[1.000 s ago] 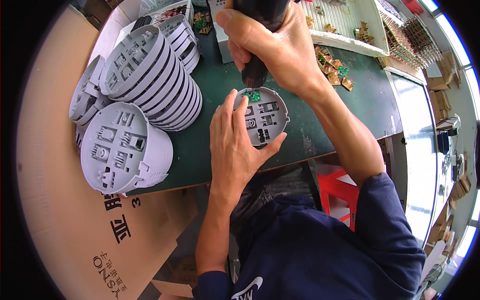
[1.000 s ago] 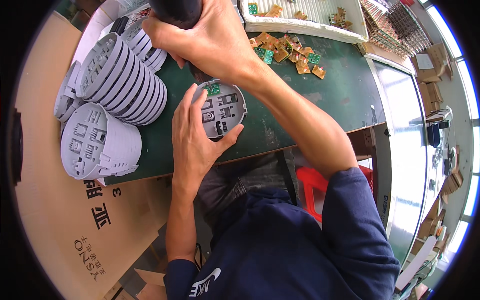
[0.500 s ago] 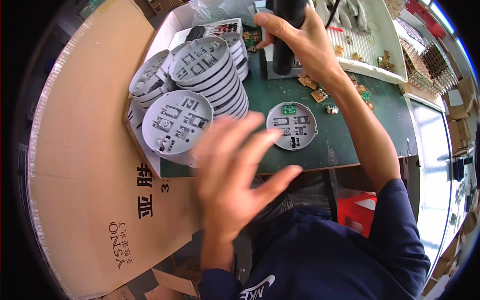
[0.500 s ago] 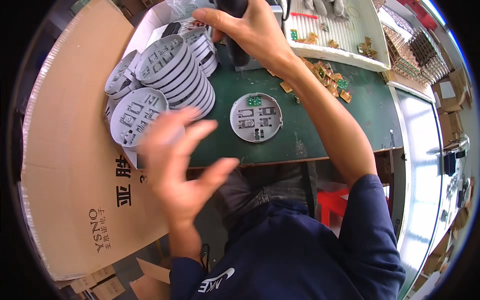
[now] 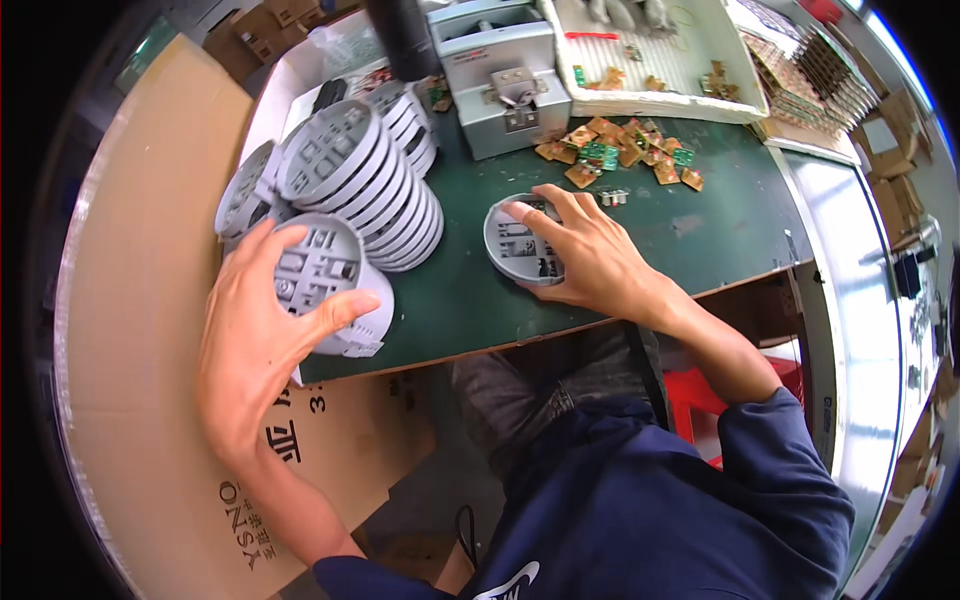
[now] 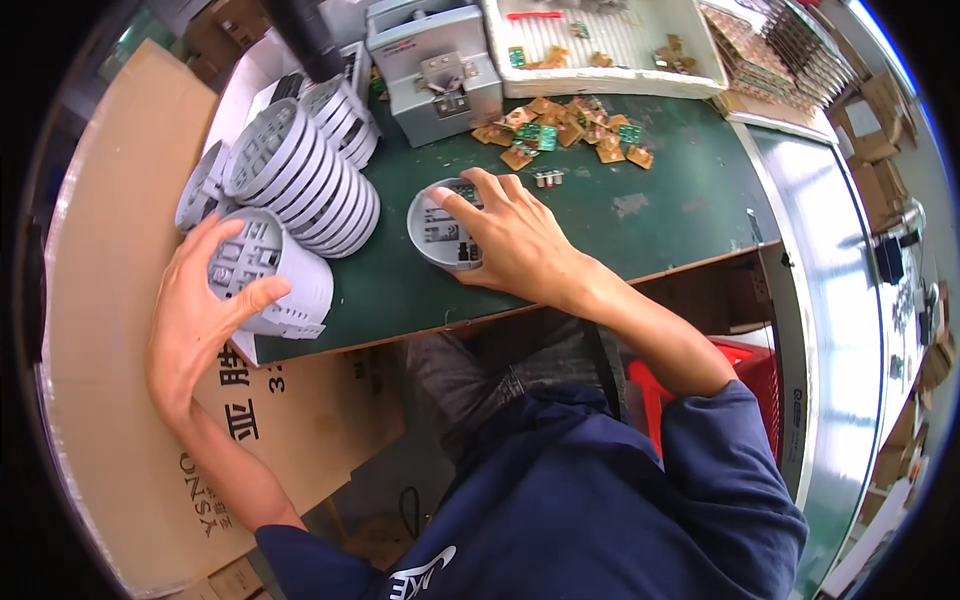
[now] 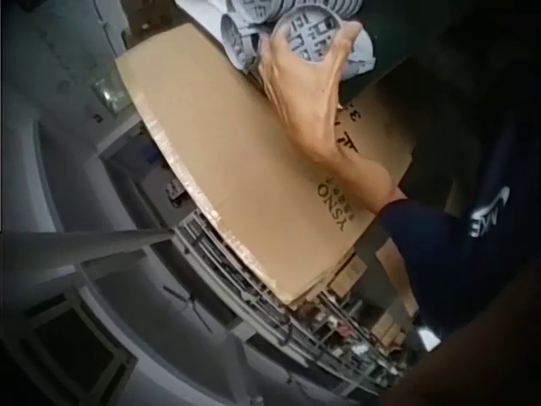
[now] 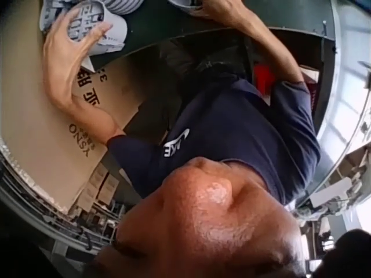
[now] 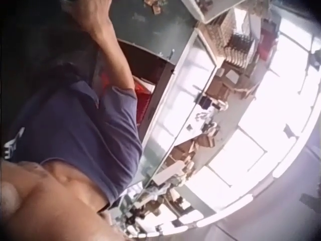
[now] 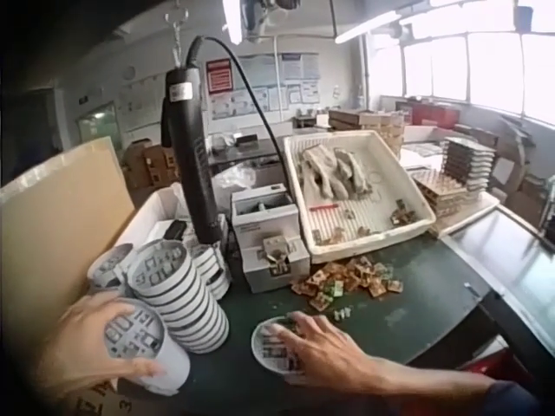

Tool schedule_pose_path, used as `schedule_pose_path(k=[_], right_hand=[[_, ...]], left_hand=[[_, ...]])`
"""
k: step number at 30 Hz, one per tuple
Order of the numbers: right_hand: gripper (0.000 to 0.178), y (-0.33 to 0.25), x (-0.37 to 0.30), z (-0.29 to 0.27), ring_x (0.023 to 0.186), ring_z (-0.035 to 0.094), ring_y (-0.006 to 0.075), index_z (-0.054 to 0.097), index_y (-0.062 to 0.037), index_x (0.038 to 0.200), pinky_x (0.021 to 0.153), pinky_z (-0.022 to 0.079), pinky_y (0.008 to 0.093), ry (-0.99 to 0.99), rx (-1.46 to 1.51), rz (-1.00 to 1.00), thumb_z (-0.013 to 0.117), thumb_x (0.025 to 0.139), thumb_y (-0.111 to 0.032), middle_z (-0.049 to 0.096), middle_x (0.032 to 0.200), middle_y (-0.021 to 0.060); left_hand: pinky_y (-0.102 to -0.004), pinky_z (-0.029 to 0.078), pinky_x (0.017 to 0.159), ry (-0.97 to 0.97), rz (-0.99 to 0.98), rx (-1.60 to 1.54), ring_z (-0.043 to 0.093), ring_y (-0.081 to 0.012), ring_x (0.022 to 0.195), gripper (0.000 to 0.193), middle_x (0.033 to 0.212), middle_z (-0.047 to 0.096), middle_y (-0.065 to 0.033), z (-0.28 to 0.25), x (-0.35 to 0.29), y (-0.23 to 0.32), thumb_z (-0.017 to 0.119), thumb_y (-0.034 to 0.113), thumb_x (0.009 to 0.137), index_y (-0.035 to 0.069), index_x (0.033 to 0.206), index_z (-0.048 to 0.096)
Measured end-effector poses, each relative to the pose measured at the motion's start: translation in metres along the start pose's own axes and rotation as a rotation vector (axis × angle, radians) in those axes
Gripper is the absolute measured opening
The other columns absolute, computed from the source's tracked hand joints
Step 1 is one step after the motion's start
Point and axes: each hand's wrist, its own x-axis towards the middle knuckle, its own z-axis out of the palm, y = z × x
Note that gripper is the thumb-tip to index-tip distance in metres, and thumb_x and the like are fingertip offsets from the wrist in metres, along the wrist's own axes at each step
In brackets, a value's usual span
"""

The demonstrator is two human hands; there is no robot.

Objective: The user is assembling electronic components by inserting circuit boards into plastic housings and using an overhead power tool to secure them.

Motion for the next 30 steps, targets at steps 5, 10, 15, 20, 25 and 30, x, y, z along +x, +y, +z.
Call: schedule_pose_path(k=[5,10,15,20,25,30], right_hand=[[0.063,0.055,-0.041,-0.058,0.118,0.068,0.0301,0.053,-0.0047,0.148,0.1,0.055,0.0415,0.143,0.923,0.36,0.068,0.097,-0.038,0.065,0.137,0.0141],[0.053,0.193,-0.157,-0.143,0.118,0.068,0.0307,0.054,-0.0027,0.14,0.101,0.057,0.0549,0.829,1.285,0.585,0.069,0.098,-0.033,0.066,0.132,0.0157],[0.061,0.307,-0.344,-0.196,0.107,0.072,0.0211,0.065,-0.0054,0.131,0.087,0.062,0.0405,1.036,0.369,1.049,0.062,0.097,-0.056,0.07,0.123,0.0132],[0.063,0.354,-0.375,-0.18,0.131,0.059,0.0381,0.059,-0.0058,0.142,0.108,0.045,0.0534,0.241,-0.77,1.631,0.056,0.101,-0.053,0.064,0.137,0.0246],[0.037,0.212,-0.23,-0.156,0.104,0.07,0.0206,0.061,-0.0171,0.143,0.085,0.056,0.0362,0.721,-0.108,0.85,0.055,0.108,-0.028,0.073,0.118,0.0112],[0.034,0.074,-0.059,-0.054,0.093,0.07,0.0247,0.068,-0.0094,0.128,0.088,0.057,0.04,0.268,0.118,0.131,0.072,0.094,-0.008,0.071,0.115,0.0134]], left_hand=[[-0.0459,0.038,0.117,-0.052,-0.008,0.011,0.046,-0.04,0.143,0.095,0.154,0.047,-0.028,0.0,0.002,-0.011,0.09,0.05,0.071,-0.006,0.139,0.057],[-0.0441,0.038,0.116,-0.039,0.076,0.05,0.049,-0.0388,0.14,0.082,0.153,0.049,-0.0251,0.003,0.003,-0.012,0.086,0.037,0.075,-0.004,0.14,0.056],[-0.0441,0.04,0.115,0.014,0.182,-0.036,0.051,-0.0389,0.137,0.071,0.148,0.052,-0.0241,0.007,0.012,-0.015,0.084,0.025,0.076,-0.001,0.138,0.057],[-0.0392,0.04,0.115,0.273,0.288,-0.193,0.053,-0.0292,0.135,0.071,0.146,0.053,-0.0178,-0.016,-0.024,-0.001,0.07,0.006,0.074,0.0,0.143,0.053],[-0.0449,0.04,0.115,0.258,0.555,-0.175,0.05,-0.0356,0.139,0.083,0.152,0.049,-0.0201,0.04,-0.024,0.063,0.079,0.019,0.065,0.005,0.143,0.055],[-0.0505,0.043,0.112,0.191,0.433,-0.303,0.049,-0.0424,0.135,0.082,0.15,0.048,-0.0244,0.158,-0.002,0.071,0.088,0.029,0.071,0.005,0.142,0.052]])
